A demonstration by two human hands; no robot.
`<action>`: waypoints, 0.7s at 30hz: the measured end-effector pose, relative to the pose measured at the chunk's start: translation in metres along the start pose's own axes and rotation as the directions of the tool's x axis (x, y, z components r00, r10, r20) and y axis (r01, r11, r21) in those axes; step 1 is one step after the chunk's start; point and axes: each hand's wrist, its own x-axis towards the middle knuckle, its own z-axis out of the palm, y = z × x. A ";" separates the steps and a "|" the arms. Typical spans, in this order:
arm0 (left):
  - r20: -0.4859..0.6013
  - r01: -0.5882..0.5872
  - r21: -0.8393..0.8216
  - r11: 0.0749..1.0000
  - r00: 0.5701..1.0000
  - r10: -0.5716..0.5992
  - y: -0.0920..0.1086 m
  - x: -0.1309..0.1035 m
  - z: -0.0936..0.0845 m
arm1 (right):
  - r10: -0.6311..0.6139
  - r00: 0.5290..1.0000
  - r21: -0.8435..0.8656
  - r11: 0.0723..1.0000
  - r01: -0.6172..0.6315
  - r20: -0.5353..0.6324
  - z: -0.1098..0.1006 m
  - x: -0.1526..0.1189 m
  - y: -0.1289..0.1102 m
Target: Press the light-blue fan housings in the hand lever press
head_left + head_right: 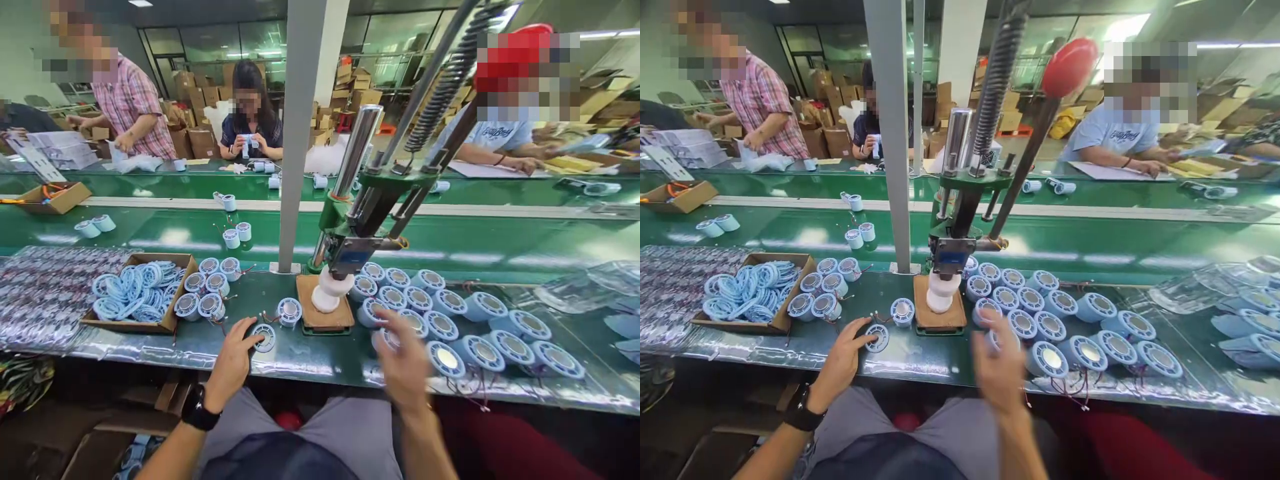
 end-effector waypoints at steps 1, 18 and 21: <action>-0.001 0.002 -0.005 1.000 1.000 -0.002 0.001 0.001 0.000 | -0.071 0.990 0.033 0.997 0.067 0.120 0.034 -0.005 -0.018; 0.081 0.122 -0.179 0.976 0.991 -0.109 0.054 0.024 -0.015 | -0.015 0.943 0.248 0.966 -0.072 0.333 0.113 -0.073 -0.030; 0.141 0.018 -0.117 0.993 0.990 -0.001 0.073 0.033 -0.011 | 0.024 0.949 0.267 0.957 -0.113 0.314 0.119 -0.076 -0.027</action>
